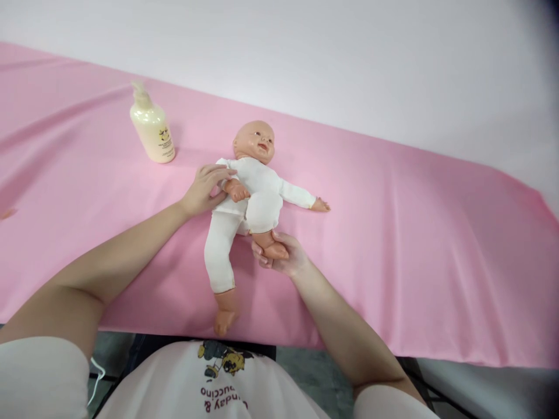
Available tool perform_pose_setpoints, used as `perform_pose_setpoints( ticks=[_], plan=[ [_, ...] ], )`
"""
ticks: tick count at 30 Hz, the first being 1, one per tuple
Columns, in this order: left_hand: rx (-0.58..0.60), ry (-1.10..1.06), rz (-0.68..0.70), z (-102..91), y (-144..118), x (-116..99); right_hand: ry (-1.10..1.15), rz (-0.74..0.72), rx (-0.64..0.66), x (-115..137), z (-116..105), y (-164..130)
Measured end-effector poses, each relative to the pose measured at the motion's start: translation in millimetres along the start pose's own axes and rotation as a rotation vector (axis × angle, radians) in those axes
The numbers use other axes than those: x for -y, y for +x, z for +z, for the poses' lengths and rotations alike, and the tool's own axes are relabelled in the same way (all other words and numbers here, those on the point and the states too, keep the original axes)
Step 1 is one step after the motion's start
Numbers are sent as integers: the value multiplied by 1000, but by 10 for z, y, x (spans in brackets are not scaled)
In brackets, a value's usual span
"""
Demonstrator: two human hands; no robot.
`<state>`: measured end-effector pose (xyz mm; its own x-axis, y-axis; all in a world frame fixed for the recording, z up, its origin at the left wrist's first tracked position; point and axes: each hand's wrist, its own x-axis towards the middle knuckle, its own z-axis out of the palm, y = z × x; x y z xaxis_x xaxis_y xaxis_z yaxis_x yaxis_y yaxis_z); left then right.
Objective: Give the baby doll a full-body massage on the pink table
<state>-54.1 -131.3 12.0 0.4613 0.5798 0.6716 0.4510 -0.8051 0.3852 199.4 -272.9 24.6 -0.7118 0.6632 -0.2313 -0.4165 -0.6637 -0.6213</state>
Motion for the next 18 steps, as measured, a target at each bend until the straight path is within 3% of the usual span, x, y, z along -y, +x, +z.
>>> perform_pose_setpoints(
  ticks=[4, 8, 14, 18],
  plan=[
    [-90, -94, -62, -8, -26, 14, -35, 46, 238, -55, -40, -25],
    [-219, -184, -166, 49, -67, 239, -59, 189, 443, -112, -94, -48],
    [-392, -346, -299, 157, -76, 620, -235, 271, 606, -133, -99, -40],
    [-489, -476, -376, 195, -83, 781, -363, 403, 675, -118, -126, -31]
  ],
)
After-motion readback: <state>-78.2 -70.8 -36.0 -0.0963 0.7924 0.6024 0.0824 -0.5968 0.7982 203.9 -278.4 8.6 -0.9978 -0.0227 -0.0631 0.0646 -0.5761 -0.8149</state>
